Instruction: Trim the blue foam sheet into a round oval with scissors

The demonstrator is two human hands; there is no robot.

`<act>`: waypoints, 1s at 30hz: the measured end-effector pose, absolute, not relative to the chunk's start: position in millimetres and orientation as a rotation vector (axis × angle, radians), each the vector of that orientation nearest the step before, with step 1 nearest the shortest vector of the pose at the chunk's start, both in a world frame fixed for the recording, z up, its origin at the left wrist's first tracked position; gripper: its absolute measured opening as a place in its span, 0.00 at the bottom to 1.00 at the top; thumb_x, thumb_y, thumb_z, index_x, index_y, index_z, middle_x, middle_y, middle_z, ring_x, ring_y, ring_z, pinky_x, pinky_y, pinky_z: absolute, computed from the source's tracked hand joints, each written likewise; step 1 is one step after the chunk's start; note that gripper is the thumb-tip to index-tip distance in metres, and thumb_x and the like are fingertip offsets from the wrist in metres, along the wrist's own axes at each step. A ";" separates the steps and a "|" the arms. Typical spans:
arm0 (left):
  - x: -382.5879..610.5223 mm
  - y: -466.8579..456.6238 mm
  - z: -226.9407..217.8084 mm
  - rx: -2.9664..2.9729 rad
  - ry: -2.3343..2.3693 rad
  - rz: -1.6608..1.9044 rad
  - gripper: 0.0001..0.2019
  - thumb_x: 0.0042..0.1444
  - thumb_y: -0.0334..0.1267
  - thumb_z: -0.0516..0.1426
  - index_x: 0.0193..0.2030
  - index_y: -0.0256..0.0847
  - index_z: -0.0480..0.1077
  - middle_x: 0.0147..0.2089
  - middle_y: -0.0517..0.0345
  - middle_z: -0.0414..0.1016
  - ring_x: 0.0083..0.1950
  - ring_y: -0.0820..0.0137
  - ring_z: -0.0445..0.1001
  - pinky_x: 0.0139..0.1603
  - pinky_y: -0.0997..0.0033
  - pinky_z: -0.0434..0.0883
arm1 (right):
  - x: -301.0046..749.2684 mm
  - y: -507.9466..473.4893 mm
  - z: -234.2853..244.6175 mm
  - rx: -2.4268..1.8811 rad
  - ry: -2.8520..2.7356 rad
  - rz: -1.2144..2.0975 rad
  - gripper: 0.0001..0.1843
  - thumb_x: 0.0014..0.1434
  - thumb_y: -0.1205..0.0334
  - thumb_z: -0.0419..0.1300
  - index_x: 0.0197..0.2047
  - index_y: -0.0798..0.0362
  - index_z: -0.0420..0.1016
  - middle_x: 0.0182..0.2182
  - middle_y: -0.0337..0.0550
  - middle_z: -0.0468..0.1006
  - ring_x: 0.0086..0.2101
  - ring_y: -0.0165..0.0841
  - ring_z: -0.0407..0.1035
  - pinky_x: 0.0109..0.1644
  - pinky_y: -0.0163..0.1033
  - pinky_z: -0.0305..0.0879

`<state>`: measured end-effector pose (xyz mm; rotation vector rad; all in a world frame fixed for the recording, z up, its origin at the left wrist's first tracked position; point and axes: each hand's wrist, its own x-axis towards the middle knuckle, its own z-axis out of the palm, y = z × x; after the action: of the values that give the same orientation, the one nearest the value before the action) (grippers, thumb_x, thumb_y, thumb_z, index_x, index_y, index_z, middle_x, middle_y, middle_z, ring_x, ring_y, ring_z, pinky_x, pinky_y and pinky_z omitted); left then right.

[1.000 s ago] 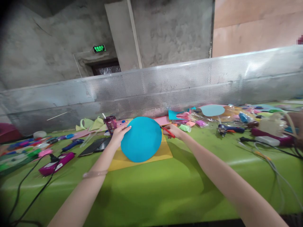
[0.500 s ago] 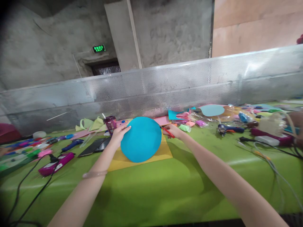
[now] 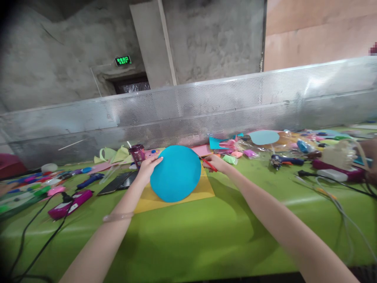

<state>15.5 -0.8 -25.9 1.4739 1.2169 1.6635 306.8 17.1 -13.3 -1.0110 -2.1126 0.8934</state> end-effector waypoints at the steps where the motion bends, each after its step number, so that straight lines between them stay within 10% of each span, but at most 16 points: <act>1: 15.6 -1.0 -25.9 1.475 1.210 1.660 0.20 0.36 0.49 0.63 0.35 0.38 0.75 0.36 0.53 0.77 0.42 0.61 0.72 0.43 0.64 0.67 | 307.3 17.4 -13.3 -0.996 -2.111 0.907 0.08 0.43 0.61 0.52 0.18 0.53 0.57 0.14 0.34 0.58 0.16 0.24 0.56 0.20 0.31 0.53; 30: 15.5 0.1 -26.6 1.542 1.304 1.559 0.16 0.38 0.47 0.62 0.32 0.40 0.76 0.32 0.54 0.78 0.37 0.62 0.73 0.40 0.65 0.68 | 314.6 21.4 -10.6 -1.164 -2.068 0.874 0.05 0.42 0.63 0.56 0.20 0.55 0.63 0.16 0.35 0.61 0.17 0.24 0.56 0.20 0.32 0.54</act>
<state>15.5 0.1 -26.6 1.5417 1.3042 1.5589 314.6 21.4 -10.6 -1.1637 -2.0683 0.8744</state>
